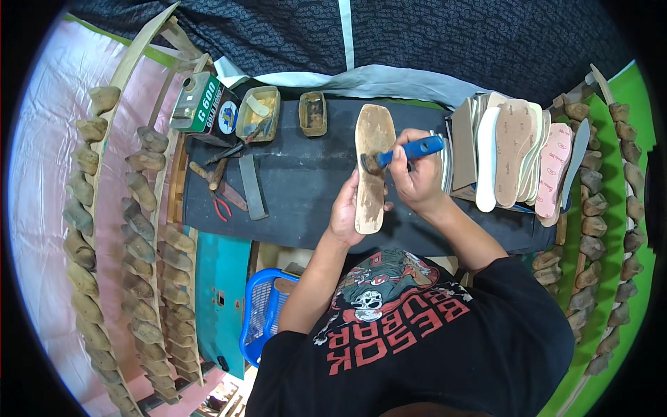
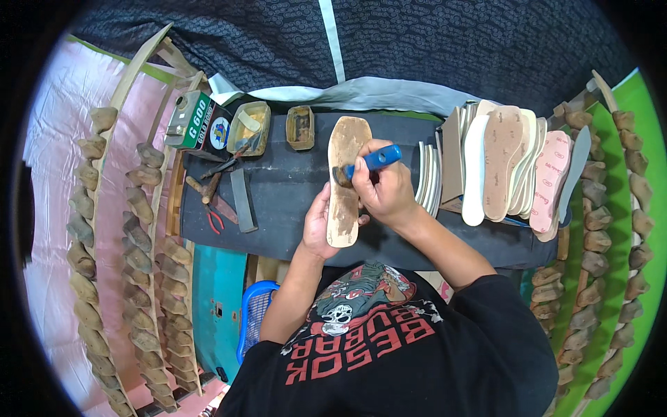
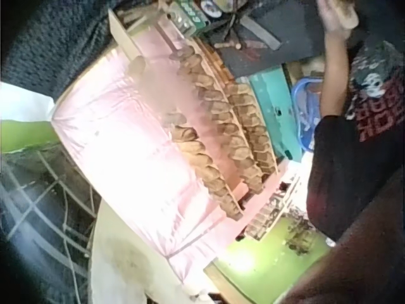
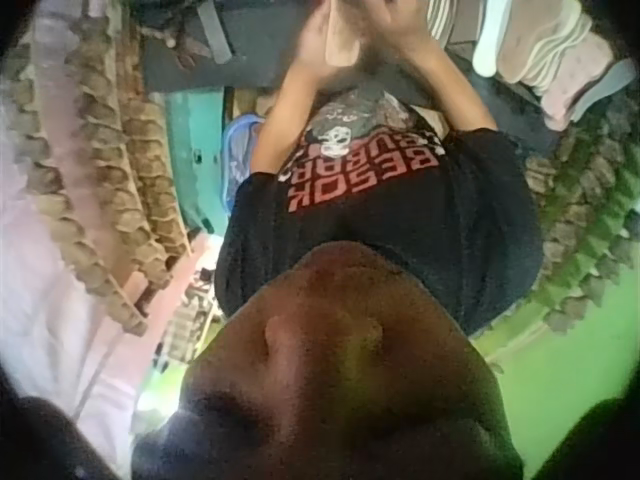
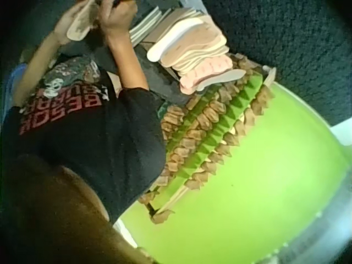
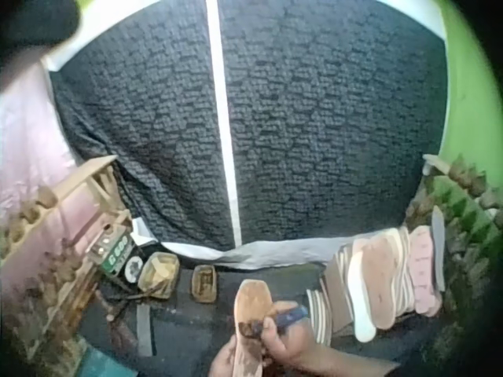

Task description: Applying glue to the bottom of shoe soles using a brush.

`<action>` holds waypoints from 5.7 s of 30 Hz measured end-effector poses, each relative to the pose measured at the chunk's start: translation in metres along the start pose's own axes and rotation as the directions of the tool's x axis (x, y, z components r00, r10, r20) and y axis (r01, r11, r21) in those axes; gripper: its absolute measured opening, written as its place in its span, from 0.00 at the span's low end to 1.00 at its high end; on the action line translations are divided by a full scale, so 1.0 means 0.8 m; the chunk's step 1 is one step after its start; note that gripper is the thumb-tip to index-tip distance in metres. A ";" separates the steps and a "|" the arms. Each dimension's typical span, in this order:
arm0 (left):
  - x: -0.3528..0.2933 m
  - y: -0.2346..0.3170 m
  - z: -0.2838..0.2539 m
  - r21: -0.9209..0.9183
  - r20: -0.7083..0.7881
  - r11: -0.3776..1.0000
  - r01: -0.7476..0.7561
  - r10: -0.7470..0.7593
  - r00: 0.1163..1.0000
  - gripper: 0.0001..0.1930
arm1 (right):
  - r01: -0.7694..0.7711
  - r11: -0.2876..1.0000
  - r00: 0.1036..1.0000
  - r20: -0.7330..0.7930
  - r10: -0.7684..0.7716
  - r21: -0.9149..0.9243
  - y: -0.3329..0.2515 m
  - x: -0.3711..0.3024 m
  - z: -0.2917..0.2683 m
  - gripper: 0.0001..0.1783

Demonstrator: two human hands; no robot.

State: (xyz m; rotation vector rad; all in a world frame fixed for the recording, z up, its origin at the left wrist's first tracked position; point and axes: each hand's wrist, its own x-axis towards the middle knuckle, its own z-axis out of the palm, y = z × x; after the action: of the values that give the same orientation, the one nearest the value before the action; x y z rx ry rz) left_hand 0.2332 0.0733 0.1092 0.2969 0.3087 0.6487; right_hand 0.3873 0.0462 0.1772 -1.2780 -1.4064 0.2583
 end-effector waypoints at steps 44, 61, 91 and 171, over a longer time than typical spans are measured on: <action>0.007 0.016 -0.003 0.111 -0.066 0.991 -0.074 0.081 0.994 0.29 | -0.003 0.981 0.990 0.136 -0.024 0.193 -0.010 -0.076 0.006 0.08; -0.004 0.035 -0.035 0.113 -0.147 0.989 -0.092 0.108 0.983 0.24 | -0.061 0.996 0.989 0.140 0.052 0.059 -0.007 -0.034 0.016 0.07; -0.084 0.060 -0.151 -0.098 -0.273 0.958 -0.270 0.235 0.933 0.23 | -0.243 0.960 0.942 0.200 0.268 -0.141 0.178 0.066 0.210 0.13; 0.049 0.050 -0.004 0.002 -0.049 0.951 -0.310 0.309 0.950 0.23 | 0.274 0.954 0.953 0.098 -0.286 0.120 -0.011 -0.004 0.028 0.09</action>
State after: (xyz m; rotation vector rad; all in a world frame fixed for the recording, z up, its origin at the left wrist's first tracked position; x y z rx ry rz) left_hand 0.2401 0.1292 0.1133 0.3272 0.3094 0.9680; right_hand 0.3638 0.0518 0.1752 -0.9750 -1.6317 0.2106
